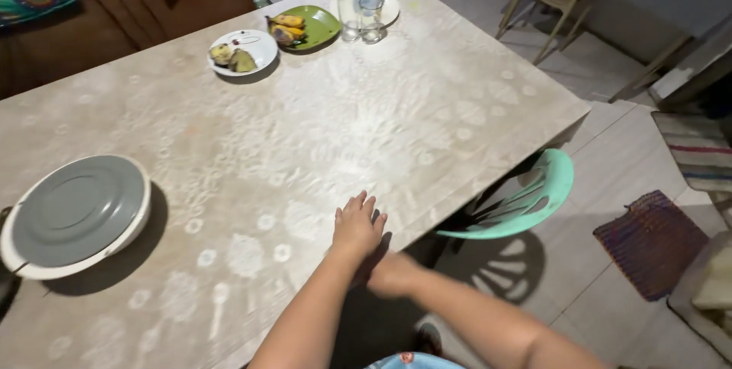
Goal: Clean the dining table with a rag.
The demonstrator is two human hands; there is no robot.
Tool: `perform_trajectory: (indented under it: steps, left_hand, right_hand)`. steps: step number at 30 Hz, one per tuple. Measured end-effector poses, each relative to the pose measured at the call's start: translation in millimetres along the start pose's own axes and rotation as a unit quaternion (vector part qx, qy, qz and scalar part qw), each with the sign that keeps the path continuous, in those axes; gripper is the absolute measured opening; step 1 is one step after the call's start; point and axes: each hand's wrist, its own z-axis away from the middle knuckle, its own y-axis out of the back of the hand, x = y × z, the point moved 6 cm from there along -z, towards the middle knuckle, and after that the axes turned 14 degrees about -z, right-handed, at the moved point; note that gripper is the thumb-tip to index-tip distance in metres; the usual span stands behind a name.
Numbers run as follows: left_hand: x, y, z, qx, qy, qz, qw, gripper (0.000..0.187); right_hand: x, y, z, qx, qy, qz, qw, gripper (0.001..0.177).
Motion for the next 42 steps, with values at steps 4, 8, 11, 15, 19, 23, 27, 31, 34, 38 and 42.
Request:
perform_trajectory:
  steps: [4,8,11,15,19,23,27,31,34,38,42]
  left_hand:
    - [45.8,-14.0,-41.8,-0.007,0.010,0.015,1.000,0.058]
    - [74.0,-26.9,-64.2,0.008,0.034,0.018,0.999,0.056]
    - [97.1,-33.9,-80.7,0.009,0.039,0.023,0.999,0.055]
    - [124.0,-32.6,-105.2,0.035,0.014,0.022,0.999,0.051]
    - [143.7,-26.1,-138.3,0.034,-0.002,0.039,0.999,0.051]
    - [156.8,-36.1,-166.5,0.007,-0.012,0.033,0.999,0.052]
    - [184.0,-38.5,-196.8,-0.008,-0.054,0.023,0.998,0.052]
    - [219.9,-36.1,-226.4,-0.011,-0.093,0.015,0.996,0.052]
    - [261.9,-38.0,-253.3,-0.014,-0.135,0.003,0.991,0.054]
    - [353.7,-49.0,-297.0,0.024,-0.192,0.036,0.980,0.049]
    - [478.9,-48.3,-319.8,0.079,-0.253,0.110,0.958,0.030]
  right_hand:
    - [262.5,89.7,19.6,0.104,0.011,0.090,0.990,0.053]
    - [385.7,149.8,24.7,0.325,-0.260,0.038,0.909,0.066]
    - [273.8,97.9,-9.3,0.187,-0.168,-0.009,0.968,0.070]
    - [120.8,114.8,-8.3,-0.049,-0.108,0.083,0.989,0.091]
    - [190.3,152.9,-32.3,-0.045,-0.099,0.070,0.992,0.091]
    - [346.0,212.2,-27.1,0.208,-0.091,-0.062,0.972,0.052]
    - [487.8,262.5,42.8,0.335,-0.181,0.132,0.915,0.057]
    - [554.4,313.8,124.8,0.433,-0.274,0.084,0.855,0.059]
    - [507.6,364.8,179.0,0.493,-0.401,-0.121,0.762,0.054]
    - [531.6,406.2,219.5,0.541,-0.389,-0.191,0.721,0.046]
    - [555.2,455.5,262.1,0.587,-0.223,-0.153,0.763,0.040]
